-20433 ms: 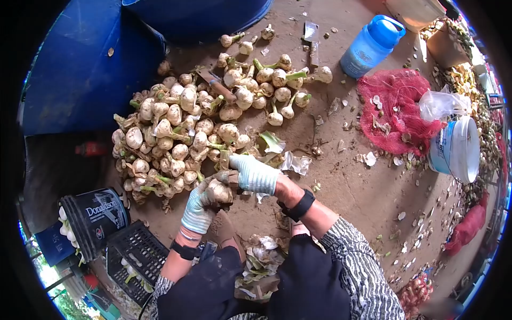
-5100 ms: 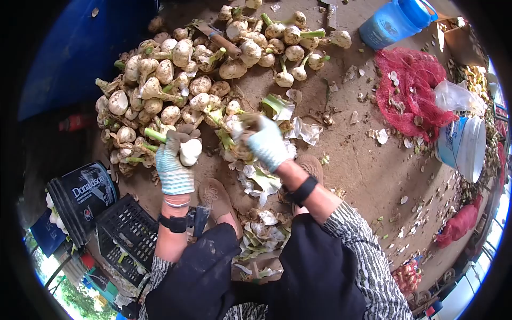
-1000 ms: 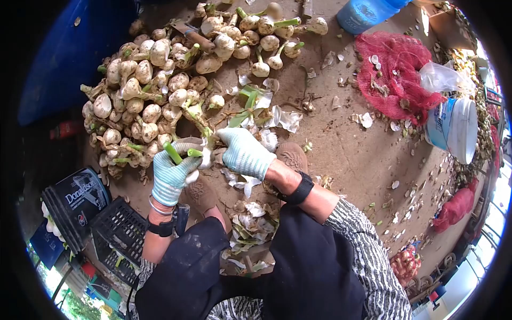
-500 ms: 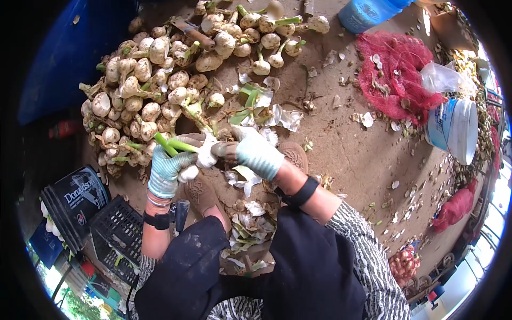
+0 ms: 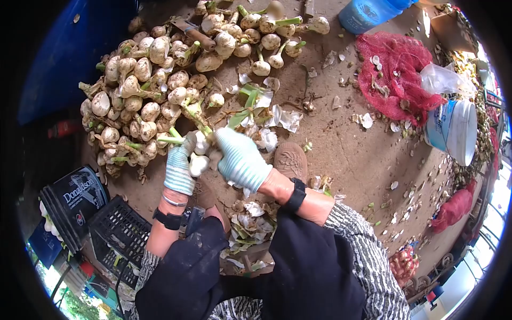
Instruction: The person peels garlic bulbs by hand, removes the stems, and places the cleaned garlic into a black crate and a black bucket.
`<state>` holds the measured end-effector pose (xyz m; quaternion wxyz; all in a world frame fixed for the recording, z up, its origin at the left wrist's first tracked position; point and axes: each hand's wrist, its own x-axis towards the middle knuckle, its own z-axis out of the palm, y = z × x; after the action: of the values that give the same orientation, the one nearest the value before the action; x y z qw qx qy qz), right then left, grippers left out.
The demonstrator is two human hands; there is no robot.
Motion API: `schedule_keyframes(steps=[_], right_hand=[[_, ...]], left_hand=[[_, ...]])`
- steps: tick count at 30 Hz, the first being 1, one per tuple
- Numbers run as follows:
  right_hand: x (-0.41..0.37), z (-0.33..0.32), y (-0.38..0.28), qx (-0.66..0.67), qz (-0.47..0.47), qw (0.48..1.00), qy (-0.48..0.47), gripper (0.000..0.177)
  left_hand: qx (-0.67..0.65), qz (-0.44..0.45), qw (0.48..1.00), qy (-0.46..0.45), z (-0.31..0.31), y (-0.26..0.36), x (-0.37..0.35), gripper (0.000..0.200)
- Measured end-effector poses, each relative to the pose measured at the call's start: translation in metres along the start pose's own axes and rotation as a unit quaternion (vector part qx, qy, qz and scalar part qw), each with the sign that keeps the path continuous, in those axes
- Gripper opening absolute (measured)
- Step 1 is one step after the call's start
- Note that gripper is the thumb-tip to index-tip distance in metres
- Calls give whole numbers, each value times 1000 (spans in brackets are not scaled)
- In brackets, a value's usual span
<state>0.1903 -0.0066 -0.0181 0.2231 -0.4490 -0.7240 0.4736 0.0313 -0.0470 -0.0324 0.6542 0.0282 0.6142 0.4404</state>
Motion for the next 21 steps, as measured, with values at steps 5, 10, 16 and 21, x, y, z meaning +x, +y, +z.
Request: schedule_keyframes(steps=[5, 10, 16, 21], right_hand=[[18, -18, 45, 217, 203, 946, 126, 23], [9, -36, 63, 371, 316, 859, 155, 18], [-3, -24, 49, 114, 116, 986, -46, 43], [15, -15, 23, 99, -24, 994, -44, 40]], left_hand=[[12, 42, 998, -47, -5, 2, -8, 31], [58, 95, 989, -99, -5, 18, -23, 37], [86, 102, 984, -122, -12, 25, -23, 40], [108, 122, 978, -128, -11, 25, -27, 41]])
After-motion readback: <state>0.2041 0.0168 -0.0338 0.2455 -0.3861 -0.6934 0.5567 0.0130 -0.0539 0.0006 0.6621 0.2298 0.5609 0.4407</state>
